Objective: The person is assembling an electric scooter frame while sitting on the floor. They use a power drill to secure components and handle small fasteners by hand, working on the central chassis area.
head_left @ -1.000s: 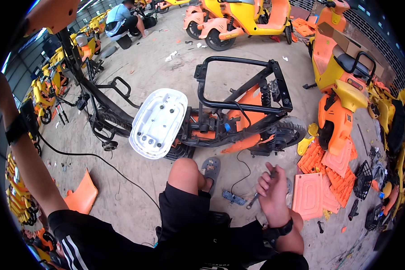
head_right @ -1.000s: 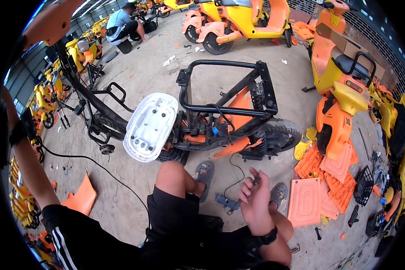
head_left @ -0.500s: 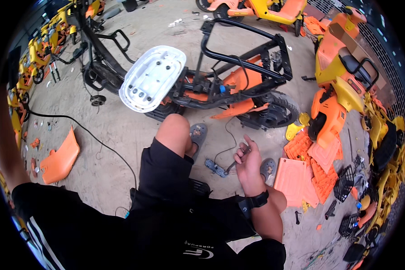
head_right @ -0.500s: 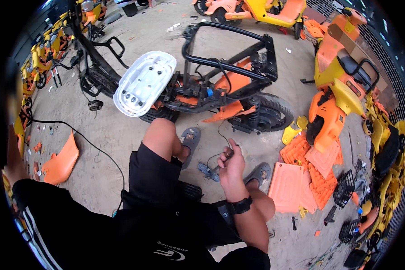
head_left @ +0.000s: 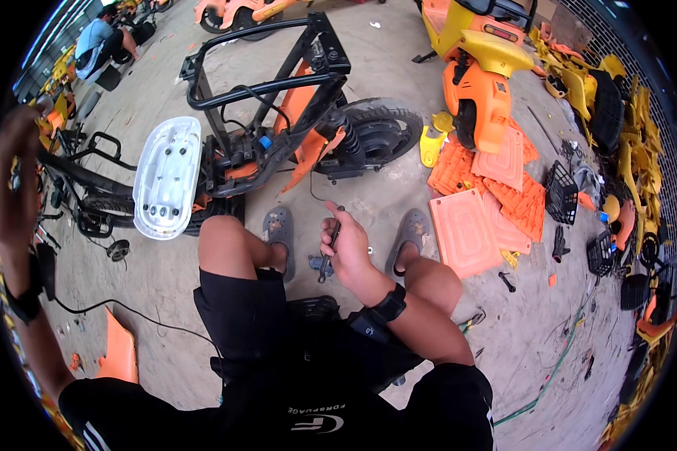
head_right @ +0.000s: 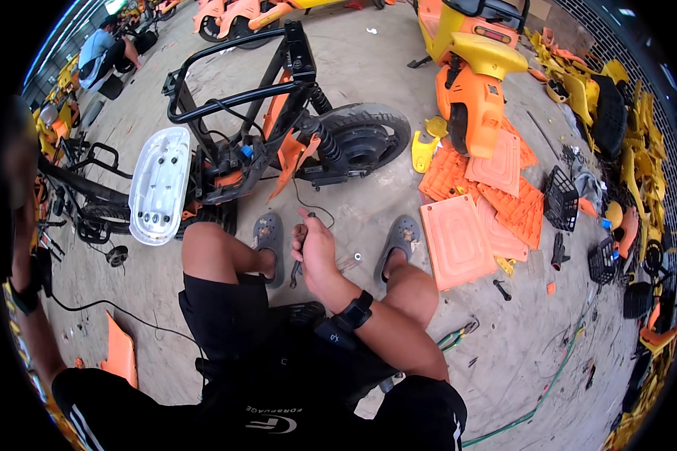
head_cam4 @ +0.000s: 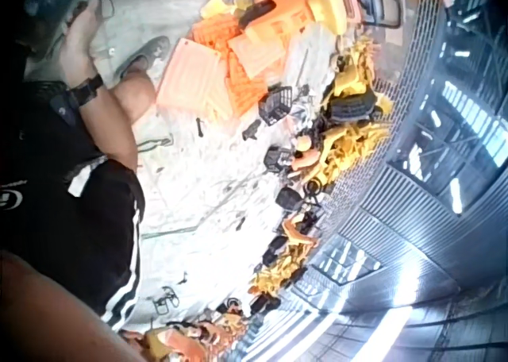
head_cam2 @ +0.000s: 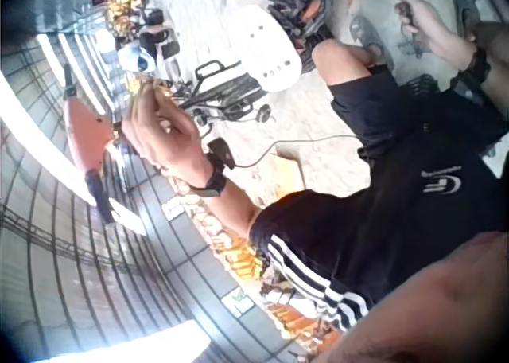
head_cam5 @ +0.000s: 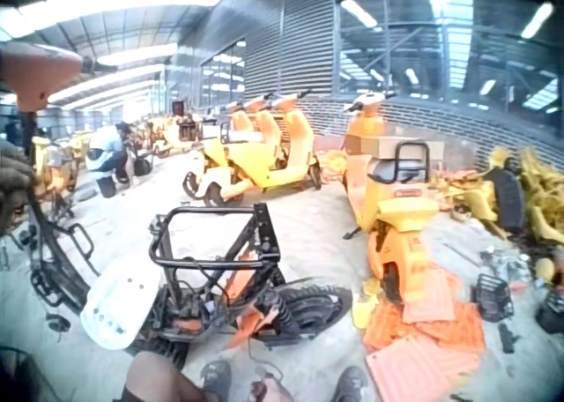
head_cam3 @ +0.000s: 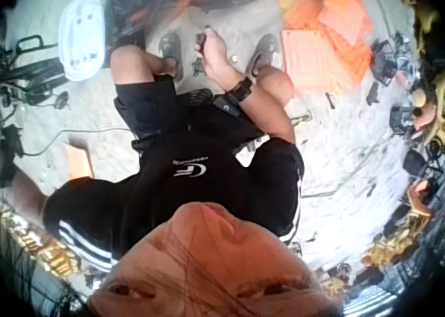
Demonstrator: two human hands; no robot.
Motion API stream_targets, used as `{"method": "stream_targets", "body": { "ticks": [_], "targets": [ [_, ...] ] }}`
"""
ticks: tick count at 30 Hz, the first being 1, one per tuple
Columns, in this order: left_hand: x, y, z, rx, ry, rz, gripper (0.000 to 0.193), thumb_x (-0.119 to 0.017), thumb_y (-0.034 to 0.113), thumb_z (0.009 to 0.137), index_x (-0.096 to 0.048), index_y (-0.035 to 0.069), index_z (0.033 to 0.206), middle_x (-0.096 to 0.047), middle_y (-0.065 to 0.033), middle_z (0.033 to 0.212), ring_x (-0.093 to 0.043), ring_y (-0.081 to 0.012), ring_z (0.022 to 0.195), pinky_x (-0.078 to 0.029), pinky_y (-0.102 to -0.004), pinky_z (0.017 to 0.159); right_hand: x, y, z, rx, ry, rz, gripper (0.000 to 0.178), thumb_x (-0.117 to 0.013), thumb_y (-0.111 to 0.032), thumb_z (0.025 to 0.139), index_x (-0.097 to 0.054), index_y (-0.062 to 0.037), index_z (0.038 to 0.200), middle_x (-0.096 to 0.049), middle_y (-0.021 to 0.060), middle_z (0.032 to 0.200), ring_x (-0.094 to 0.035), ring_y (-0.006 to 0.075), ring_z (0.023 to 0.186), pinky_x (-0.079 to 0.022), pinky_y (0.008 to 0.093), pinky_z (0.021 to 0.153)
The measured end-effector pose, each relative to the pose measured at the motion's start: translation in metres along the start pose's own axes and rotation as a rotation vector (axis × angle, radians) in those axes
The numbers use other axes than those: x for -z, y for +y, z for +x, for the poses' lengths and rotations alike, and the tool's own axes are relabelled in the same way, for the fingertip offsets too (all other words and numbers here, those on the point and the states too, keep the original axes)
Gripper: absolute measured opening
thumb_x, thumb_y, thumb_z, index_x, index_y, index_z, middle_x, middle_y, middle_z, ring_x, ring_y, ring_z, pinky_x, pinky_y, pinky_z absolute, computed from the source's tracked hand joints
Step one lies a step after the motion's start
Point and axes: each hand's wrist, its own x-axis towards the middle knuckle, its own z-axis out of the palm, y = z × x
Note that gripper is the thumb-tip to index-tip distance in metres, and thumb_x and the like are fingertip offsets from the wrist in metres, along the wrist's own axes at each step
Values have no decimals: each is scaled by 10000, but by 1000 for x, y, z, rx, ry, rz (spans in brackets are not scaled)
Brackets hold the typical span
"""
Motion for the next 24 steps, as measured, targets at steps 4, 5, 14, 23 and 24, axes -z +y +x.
{"method": "stream_targets", "body": {
  "ticks": [4, 5, 14, 23, 24],
  "targets": [
    [-93, 117, 36, 138, -78, -836, 198, -621, -102, 808, -595, -43, 996, -667, -152, 848, -646, -259, 738, -490, -331, 666, 12, -4, 4, 28, 81, 97, 395, -420, -267, 984, -512, -49, 1300, -519, 7, 813, -439, 87, 631, -336, 227, 509],
    [-116, 137, 26, 326, -140, -1026, 143, -626, -45, 865, -607, -34, 1007, -670, -131, 816, -646, -216, 672, -500, -311, 644, 9, -6, 6, 37, 74, 129, 392, -415, -266, 986, -514, -52, 1299, -519, 5, 813, -440, 86, 637, -336, 226, 515],
    [-318, 285, 5, 1436, -636, -2432, 280, -521, 269, 1006, -594, -1, 1023, -674, -140, 995, -674, -219, 857, -551, -341, 805, 4, -8, 30, 544, -12, -265, 274, -554, -122, 975, -574, 1, 1220, -662, 63, 941, -617, 100, 837, -497, 251, 716],
    [-289, 309, -8, 1392, -612, -2423, 192, -479, 216, 1019, -606, 72, 1009, -583, -5, 782, -552, -95, 652, -430, -223, 565, -8, -15, 9, 925, -8, -872, 265, -611, -140, 943, -597, 10, 1160, -630, 147, 1103, -647, 210, 958, -503, 304, 843],
    [-284, 305, -2, 1406, -626, -2408, 197, -475, 223, 1020, -603, 75, 992, -559, 6, 749, -515, -85, 611, -394, -219, 529, -7, -17, 10, 948, 14, -946, 266, -613, -151, 942, -602, -1, 1162, -625, 148, 1110, -636, 220, 983, -495, 314, 851]
  ]
}}
